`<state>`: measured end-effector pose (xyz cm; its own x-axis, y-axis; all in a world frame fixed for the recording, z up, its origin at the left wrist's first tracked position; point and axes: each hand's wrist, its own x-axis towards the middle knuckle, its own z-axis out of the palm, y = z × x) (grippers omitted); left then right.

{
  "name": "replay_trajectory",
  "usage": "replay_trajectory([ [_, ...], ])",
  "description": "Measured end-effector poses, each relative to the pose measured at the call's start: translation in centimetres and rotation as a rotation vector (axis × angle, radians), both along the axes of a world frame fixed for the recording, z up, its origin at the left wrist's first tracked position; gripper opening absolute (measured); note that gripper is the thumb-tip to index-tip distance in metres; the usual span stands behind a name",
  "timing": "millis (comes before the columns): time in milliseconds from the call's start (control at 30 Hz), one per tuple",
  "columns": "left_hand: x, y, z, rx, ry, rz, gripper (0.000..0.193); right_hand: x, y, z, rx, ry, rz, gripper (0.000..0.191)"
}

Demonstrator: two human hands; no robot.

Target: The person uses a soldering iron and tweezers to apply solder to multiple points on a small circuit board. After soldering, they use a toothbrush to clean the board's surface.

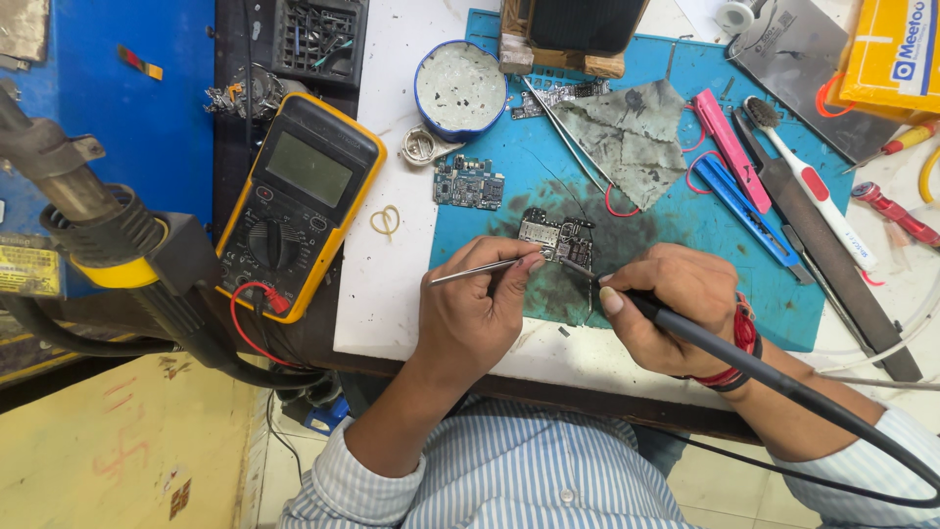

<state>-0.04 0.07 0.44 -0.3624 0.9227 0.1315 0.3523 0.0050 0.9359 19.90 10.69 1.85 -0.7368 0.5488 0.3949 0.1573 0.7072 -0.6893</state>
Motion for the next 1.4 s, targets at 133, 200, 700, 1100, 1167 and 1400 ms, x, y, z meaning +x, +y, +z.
replay_trajectory([
  [133, -0.03, 0.02, 0.00, 0.011, 0.017, -0.001, 0.011, -0.04, 0.00, -0.04, 0.007, -0.001, -0.001, 0.011],
  [200, -0.02, 0.00, 0.02, -0.006, 0.010, 0.000, 0.010, -0.06, -0.03, -0.04, 0.006, 0.006, -0.005, 0.011],
  [700, -0.05, 0.01, 0.04, 0.008, 0.001, -0.003, 0.010, -0.11, -0.01, 0.07, 0.013, 0.015, 0.019, 0.012],
  [1100, -0.01, -0.01, 0.08, 0.007, 0.015, 0.006, 0.010, -0.14, -0.03, 0.03, 0.002, 0.018, 0.009, 0.011],
  [1167, 0.01, 0.02, 0.07, 0.006, 0.020, 0.009, 0.010, -0.15, 0.01, 0.05, 0.007, 0.013, 0.016, 0.011],
  [1400, -0.03, 0.00, -0.01, 0.005, 0.038, 0.013, 0.011, -0.15, 0.04, 0.10, 0.002, 0.010, 0.023, 0.012],
])
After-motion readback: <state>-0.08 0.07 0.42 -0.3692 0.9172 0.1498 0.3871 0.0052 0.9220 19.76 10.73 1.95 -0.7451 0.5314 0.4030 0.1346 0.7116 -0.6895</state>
